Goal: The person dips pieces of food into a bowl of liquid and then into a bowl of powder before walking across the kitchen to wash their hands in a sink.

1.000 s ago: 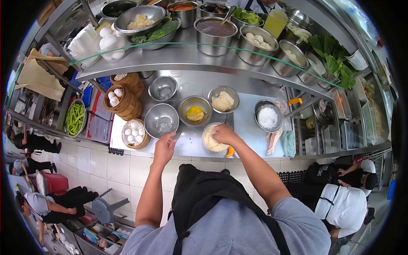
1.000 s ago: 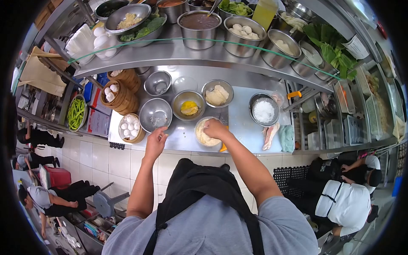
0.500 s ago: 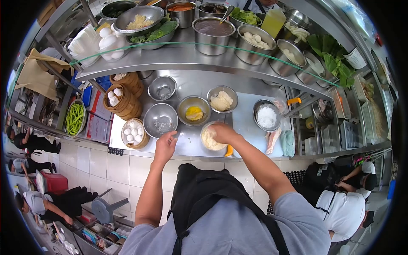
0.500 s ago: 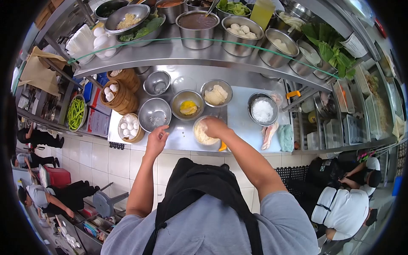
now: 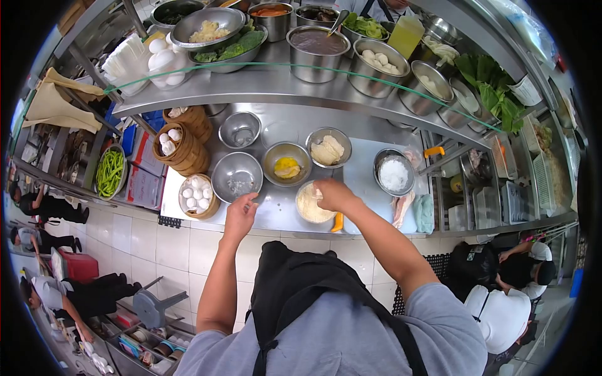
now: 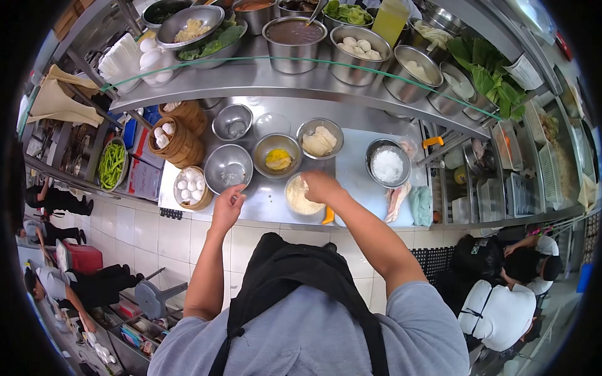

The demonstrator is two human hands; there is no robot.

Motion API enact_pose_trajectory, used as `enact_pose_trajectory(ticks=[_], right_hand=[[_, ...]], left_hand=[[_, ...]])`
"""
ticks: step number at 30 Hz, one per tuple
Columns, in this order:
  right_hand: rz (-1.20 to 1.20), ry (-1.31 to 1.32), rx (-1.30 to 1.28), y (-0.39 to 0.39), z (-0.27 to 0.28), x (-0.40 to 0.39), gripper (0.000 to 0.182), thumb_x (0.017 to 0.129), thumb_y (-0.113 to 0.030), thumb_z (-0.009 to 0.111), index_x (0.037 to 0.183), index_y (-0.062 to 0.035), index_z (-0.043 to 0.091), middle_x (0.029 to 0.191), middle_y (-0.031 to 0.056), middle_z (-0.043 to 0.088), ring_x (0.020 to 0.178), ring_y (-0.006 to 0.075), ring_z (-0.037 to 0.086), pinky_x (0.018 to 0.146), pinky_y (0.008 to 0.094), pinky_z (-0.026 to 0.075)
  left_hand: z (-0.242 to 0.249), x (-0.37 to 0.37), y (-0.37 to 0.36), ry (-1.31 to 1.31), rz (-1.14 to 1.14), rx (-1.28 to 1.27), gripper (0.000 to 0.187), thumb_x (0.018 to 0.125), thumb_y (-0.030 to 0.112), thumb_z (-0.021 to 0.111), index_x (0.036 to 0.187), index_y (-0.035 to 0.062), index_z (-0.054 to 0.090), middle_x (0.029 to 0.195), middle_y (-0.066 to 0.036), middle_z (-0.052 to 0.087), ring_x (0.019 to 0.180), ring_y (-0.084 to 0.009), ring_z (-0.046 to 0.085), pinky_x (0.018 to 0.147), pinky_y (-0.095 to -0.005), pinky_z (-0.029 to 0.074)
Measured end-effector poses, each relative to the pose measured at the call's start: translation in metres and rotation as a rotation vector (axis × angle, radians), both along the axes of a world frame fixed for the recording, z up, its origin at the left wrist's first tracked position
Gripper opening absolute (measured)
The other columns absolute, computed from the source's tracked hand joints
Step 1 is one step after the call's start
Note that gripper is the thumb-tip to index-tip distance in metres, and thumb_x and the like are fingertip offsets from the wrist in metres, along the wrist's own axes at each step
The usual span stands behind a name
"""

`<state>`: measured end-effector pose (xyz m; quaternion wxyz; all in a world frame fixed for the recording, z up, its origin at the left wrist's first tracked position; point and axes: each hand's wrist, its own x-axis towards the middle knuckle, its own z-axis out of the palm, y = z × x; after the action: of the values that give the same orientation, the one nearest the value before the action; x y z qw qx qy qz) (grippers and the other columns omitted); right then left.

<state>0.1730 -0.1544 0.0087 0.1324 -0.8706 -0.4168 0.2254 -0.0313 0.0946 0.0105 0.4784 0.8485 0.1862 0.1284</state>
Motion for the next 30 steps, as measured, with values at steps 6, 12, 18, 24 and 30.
enact_pose_trajectory(ticks=[6,12,18,24,30], right_hand=[[-0.055,0.118,-0.022,-0.012,-0.014,-0.005,0.03,0.081,-0.025,0.067,0.103,-0.0048,0.067,0.106,0.02,0.068,0.103,0.0386,0.063,0.091,0.0461,0.049],[-0.142,0.2,0.07,-0.007,-0.051,-0.019,0.023,0.083,-0.018,0.06,0.095,-0.0016,0.069,0.1,0.0231,0.068,0.099,0.0402,0.064,0.087,0.0475,0.05],[-0.053,0.182,-0.077,0.013,-0.045,-0.01,0.022,0.082,-0.015,0.058,0.093,-0.0003,0.07,0.101,0.0268,0.067,0.098,0.0428,0.064,0.088,0.0488,0.049],[-0.182,0.098,0.087,0.031,-0.067,-0.001,0.028,0.084,-0.017,0.057,0.103,-0.0011,0.069,0.111,0.0262,0.066,0.103,0.0418,0.063,0.092,0.0472,0.049],[-0.212,0.155,0.108,0.024,-0.063,-0.021,0.031,0.084,-0.023,0.061,0.105,-0.0009,0.067,0.115,0.0263,0.064,0.11,0.0409,0.061,0.097,0.0467,0.048]], left_hand=[[-0.002,0.002,0.001,0.009,0.006,-0.007,0.031,0.085,0.0,0.067,0.116,0.0033,0.067,0.087,-0.012,0.066,0.068,-0.0202,0.062,0.064,-0.0307,0.052],[-0.008,0.007,-0.002,0.021,-0.009,0.0,0.031,0.085,0.0,0.067,0.115,0.0033,0.067,0.087,-0.012,0.065,0.067,-0.0201,0.061,0.063,-0.0306,0.052],[-0.002,0.012,-0.009,0.017,-0.031,0.014,0.03,0.085,0.0,0.067,0.114,0.0028,0.067,0.087,-0.012,0.065,0.068,-0.0203,0.061,0.063,-0.0309,0.051],[-0.006,0.017,-0.006,-0.02,-0.043,0.038,0.03,0.084,0.0,0.068,0.114,0.0026,0.067,0.088,-0.012,0.065,0.069,-0.0207,0.061,0.064,-0.0308,0.051],[-0.014,0.004,-0.011,0.013,-0.029,0.039,0.029,0.084,0.002,0.068,0.114,0.0031,0.067,0.087,-0.012,0.065,0.069,-0.0201,0.06,0.063,-0.0311,0.051]])
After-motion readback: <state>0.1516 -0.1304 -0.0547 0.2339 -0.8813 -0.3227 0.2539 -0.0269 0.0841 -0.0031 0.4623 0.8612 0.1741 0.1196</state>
